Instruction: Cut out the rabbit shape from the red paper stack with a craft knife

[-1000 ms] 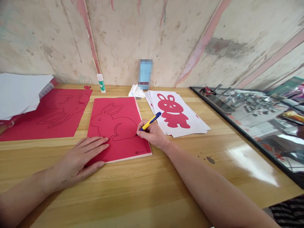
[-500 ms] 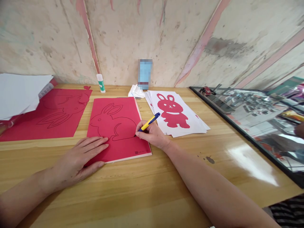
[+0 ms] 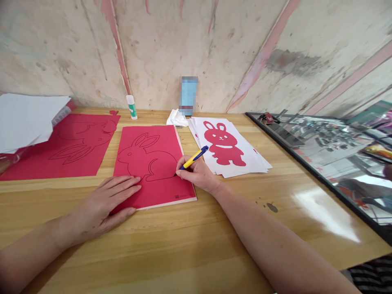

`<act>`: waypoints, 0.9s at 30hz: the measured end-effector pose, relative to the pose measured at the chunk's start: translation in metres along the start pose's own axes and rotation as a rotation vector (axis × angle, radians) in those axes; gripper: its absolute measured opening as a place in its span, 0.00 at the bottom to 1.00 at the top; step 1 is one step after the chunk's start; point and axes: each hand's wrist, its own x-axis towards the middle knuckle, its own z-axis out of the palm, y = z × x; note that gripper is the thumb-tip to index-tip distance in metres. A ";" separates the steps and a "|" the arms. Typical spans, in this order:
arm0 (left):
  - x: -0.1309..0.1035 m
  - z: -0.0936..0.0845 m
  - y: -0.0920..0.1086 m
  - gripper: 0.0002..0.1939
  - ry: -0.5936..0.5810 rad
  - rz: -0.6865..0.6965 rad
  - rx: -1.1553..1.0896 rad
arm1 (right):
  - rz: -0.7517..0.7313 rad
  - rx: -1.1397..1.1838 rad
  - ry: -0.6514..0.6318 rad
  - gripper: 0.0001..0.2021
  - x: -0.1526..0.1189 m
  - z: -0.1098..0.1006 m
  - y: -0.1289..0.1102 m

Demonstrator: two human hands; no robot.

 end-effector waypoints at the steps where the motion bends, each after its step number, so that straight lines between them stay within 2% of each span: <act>1: 0.000 0.000 0.000 0.24 0.000 -0.002 -0.004 | -0.008 -0.007 -0.006 0.07 0.000 0.000 0.000; 12: 0.001 -0.001 0.000 0.24 -0.003 0.002 -0.009 | -0.040 -0.026 -0.063 0.07 0.000 -0.003 0.003; 17: 0.001 -0.001 0.000 0.24 -0.008 0.008 -0.004 | -0.034 -0.068 -0.056 0.07 0.000 -0.002 -0.004; 20: 0.002 -0.002 0.000 0.24 -0.009 0.000 -0.011 | -0.018 -0.078 -0.010 0.06 -0.003 -0.001 -0.011; 24: 0.001 -0.003 0.001 0.24 -0.020 0.004 -0.007 | -0.016 0.084 0.159 0.07 -0.005 0.003 -0.012; 27: 0.001 -0.002 0.001 0.24 -0.003 0.016 -0.002 | 0.001 0.178 0.135 0.06 -0.006 0.009 -0.010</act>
